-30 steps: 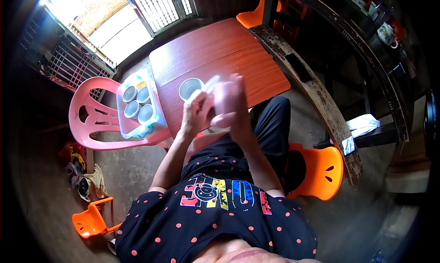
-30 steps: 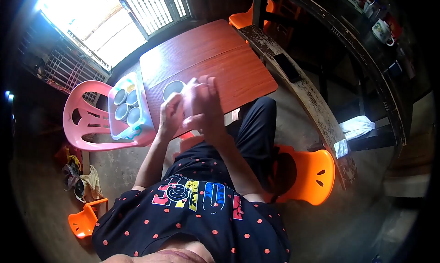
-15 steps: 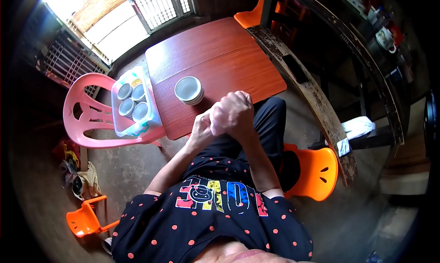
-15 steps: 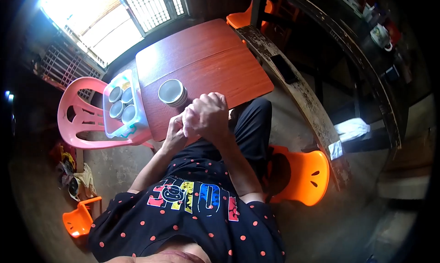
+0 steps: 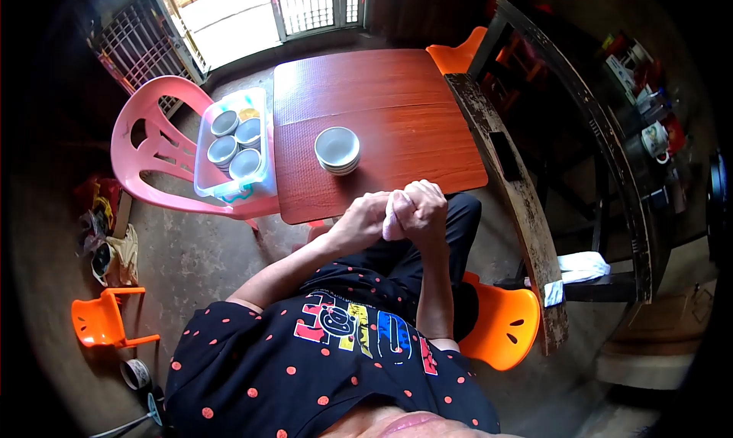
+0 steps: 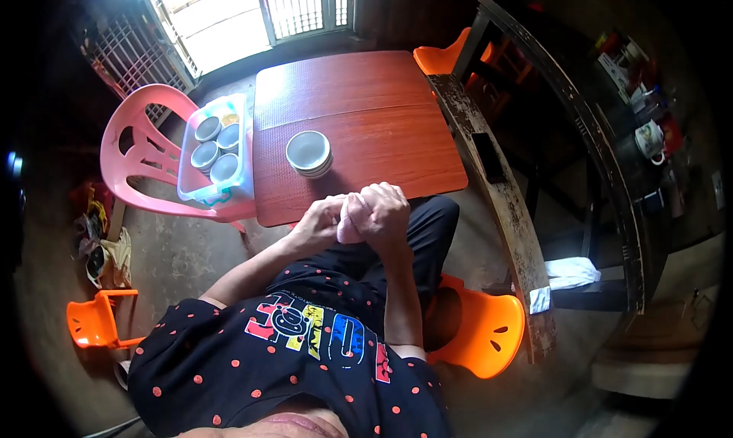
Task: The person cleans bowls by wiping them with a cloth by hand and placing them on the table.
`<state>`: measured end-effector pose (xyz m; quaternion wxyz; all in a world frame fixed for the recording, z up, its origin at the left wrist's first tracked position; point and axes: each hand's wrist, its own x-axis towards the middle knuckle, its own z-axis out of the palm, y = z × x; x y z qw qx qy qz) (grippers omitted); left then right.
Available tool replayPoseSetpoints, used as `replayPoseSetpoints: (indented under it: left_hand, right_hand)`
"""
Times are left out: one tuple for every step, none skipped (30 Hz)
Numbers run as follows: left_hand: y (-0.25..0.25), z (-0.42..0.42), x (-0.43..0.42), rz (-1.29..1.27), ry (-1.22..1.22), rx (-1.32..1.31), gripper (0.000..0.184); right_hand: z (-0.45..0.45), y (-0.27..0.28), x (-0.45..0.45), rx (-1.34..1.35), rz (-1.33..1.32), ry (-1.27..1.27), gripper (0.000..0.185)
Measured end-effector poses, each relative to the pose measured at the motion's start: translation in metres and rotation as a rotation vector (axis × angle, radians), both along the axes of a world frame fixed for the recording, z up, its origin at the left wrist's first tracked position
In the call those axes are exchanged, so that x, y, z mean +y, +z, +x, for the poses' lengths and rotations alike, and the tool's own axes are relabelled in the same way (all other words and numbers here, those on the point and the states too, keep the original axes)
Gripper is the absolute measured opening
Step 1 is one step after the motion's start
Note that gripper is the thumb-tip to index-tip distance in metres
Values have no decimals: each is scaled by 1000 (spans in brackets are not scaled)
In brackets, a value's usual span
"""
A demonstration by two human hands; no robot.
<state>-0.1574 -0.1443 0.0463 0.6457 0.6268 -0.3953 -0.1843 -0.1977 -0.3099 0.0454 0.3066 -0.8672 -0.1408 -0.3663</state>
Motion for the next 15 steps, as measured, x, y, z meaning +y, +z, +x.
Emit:
replayPoseSetpoints:
  left_hand:
    - [-2, -2, 0, -82, -40, 274, 15]
    - [0, 1, 5, -28, -46, 293, 18]
    - [1, 4, 9, 22, -48, 312, 20]
    - [-1, 0, 4, -181, -105, 493, 25]
    - [0, -2, 0, -203, -120, 502, 26]
    - [2, -2, -2, -223, -135, 508, 26]
    - [4, -3, -2, -240, -149, 518, 27]
    - [3, -1, -2, -191, -130, 521, 24]
    - [0, 0, -2, -121, -109, 419, 23]
    - [-3, 2, -3, -50, -92, 316, 22]
    - [-5, 3, -4, 21, -75, 215, 21]
    - [2, -3, -9, -41, -6, 107, 19]
    - [0, -4, -9, -91, -27, 231, 21]
    - [-2, -1, -8, -140, -50, 351, 24]
    - [-5, 0, -7, -189, -72, 471, 26]
  right_hand:
    - [-3, 2, 0, 45, 63, 38, 35]
    - [-4, -10, 0, 146, 664, 273, 36]
    - [-1, -34, -3, 252, 1262, 510, 38]
    - [8, -71, -4, 196, 1596, 733, 41]
    - [17, -112, -2, 12, 1673, 725, 42]
    - [21, -98, 18, -177, 1727, 721, 44]
    - [10, -80, 18, -158, 1667, 1237, 43]
    - [-7, -68, 13, 67, 1712, 694, 32]
    - [-8, -38, 10, 86, 1586, 449, 23]
    - [-11, -27, 5, 160, 1063, 203, 23]
    - [-15, -17, 2, 219, 531, -31, 23]
    - [-7, 4, 8, -44, 25, -143, 28]
    - [-7, 9, 9, -45, 94, -135, 29]
    - [-8, 2, 8, 58, 379, -96, 29]
    - [-10, -4, 7, 162, 663, -54, 30]
